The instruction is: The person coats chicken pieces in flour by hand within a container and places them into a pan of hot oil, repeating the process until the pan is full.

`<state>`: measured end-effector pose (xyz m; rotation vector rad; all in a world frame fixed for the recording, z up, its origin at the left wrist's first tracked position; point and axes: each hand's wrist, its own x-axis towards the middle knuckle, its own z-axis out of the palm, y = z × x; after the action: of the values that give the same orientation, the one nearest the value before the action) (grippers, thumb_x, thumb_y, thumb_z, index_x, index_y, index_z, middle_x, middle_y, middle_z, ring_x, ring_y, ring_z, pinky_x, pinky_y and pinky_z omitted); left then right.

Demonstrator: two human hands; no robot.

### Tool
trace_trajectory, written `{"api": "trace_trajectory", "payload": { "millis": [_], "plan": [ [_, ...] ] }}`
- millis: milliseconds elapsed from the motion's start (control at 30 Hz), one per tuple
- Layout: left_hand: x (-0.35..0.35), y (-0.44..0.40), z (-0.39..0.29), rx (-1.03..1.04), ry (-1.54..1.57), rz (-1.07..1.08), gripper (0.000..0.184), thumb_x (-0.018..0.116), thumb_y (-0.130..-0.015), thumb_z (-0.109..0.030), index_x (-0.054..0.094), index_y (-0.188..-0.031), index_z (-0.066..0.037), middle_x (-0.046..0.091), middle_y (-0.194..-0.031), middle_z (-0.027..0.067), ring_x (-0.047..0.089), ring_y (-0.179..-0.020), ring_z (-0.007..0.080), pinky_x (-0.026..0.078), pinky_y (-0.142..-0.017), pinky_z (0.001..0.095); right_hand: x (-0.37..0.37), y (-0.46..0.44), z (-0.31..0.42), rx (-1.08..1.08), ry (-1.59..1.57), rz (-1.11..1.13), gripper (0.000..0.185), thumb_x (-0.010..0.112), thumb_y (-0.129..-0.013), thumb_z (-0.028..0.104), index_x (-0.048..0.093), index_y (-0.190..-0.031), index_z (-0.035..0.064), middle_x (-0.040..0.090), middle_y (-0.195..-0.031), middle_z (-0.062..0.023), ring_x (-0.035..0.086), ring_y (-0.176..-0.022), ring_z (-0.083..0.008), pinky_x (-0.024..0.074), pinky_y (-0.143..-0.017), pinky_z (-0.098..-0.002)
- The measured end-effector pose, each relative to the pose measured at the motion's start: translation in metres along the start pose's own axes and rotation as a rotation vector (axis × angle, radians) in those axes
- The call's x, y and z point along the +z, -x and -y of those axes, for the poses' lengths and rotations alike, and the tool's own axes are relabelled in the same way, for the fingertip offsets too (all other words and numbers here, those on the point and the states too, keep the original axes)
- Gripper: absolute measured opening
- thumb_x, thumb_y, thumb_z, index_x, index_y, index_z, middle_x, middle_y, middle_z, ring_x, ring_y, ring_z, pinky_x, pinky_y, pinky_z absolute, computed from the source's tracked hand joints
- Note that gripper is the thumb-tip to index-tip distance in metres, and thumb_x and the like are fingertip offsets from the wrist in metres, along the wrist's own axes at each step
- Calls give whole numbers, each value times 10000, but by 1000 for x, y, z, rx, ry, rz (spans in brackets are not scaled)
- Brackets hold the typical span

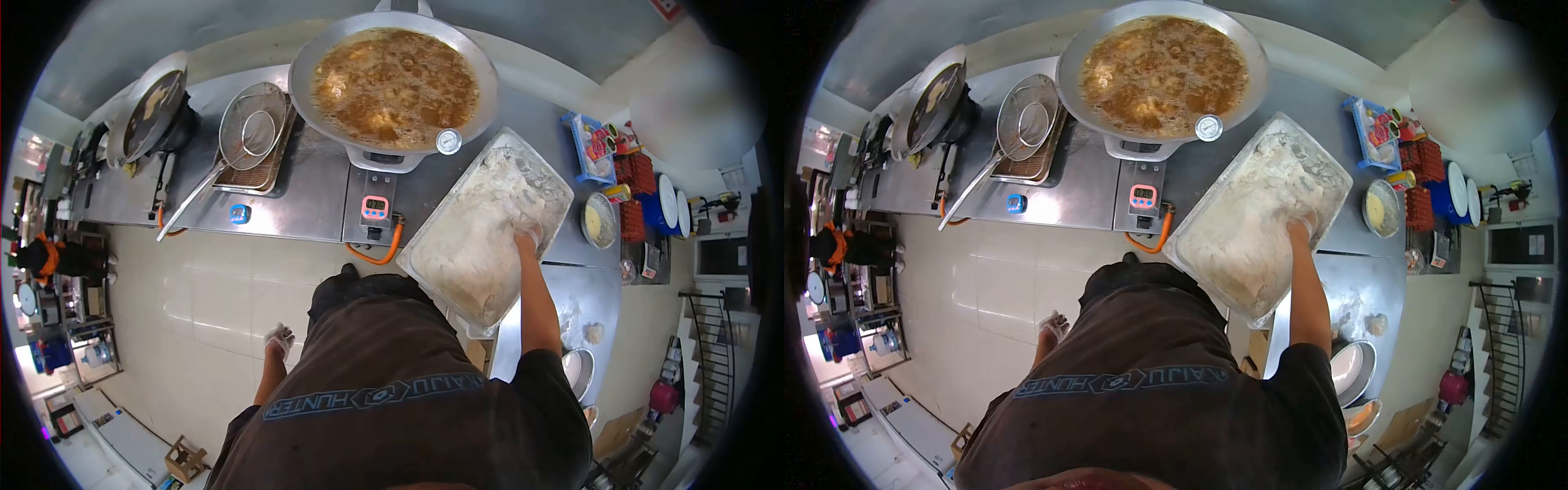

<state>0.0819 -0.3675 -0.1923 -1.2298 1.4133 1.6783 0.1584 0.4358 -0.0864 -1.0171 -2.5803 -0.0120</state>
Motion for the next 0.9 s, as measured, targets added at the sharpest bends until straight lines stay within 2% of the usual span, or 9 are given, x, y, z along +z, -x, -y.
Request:
{"api": "trace_trajectory", "payload": {
  "millis": [33,133,167,233,333,400,567,667,900],
  "plan": [
    [-4,-2,-8,16,18,20,384,534,-816,-396,532,-914,-25,549,-837,100,513,-720,256,431,-666,361,-17,-1,12,62,-38,-22,245,536,-768,244,608,-620,63,598,-654,-128,584,-638,-278,468,-585,-331],
    [-26,-18,-27,23,13,-19,360,544,-812,-404,540,-882,-51,553,-808,90,516,-711,258,435,-654,357,-3,9,-21,398,-811,-55,108,558,-757,122,597,-667,76,590,-634,-98,583,-614,-200,457,-585,-289],
    [-28,-14,-32,56,51,-38,341,544,-813,-402,543,-858,-64,554,-781,79,517,-695,253,435,-636,348,-25,6,-25,170,-580,36,37,569,-749,95,587,-722,77,595,-680,-78,582,-642,-175,457,-597,-278],
    [-38,-16,-41,10,42,-42,298,552,-814,-384,537,-801,-86,548,-721,54,515,-659,229,435,-595,334,-98,-14,-12,-279,-108,221,109,592,-734,39,567,-833,78,604,-773,-38,580,-698,-123,459,-622,-256],
    [-66,-40,-29,17,94,23,261,557,-813,-362,522,-763,-108,535,-699,34,508,-642,192,433,-592,336,-160,-46,38,126,-449,75,297,612,-732,35,522,-1013,69,578,-932,-13,552,-810,-105,459,-685,-252],
    [-78,-51,-24,-23,85,46,254,556,-814,-354,520,-762,-108,529,-701,33,504,-646,193,432,-606,340,-217,-75,90,175,-817,52,341,618,-731,30,525,-1057,60,567,-994,-30,531,-882,-109,444,-745,-247],
    [-57,-46,-39,-36,47,-41,244,547,-820,-340,516,-775,-102,519,-701,41,490,-639,193,428,-621,337,-307,-159,208,-383,-558,130,378,620,-715,71,513,-1076,33,568,-1035,-98,537,-937,-196,416,-840,-288],
    [-45,-39,-62,-37,96,51,253,535,-830,-342,512,-785,-94,519,-699,47,483,-623,192,426,-614,327,-288,-204,254,-593,-401,230,388,615,-700,113,515,-1069,48,569,-1048,-114,538,-973,-252,401,-873,-317],
    [-34,-41,-80,43,173,7,265,532,-836,-361,512,-774,-104,524,-696,33,472,-582,173,416,-551,280,-171,-265,333,-894,-204,720,316,592,-725,111,555,-1038,92,570,-1045,-98,531,-992,-259,407,-883,-323]
  ]
}}
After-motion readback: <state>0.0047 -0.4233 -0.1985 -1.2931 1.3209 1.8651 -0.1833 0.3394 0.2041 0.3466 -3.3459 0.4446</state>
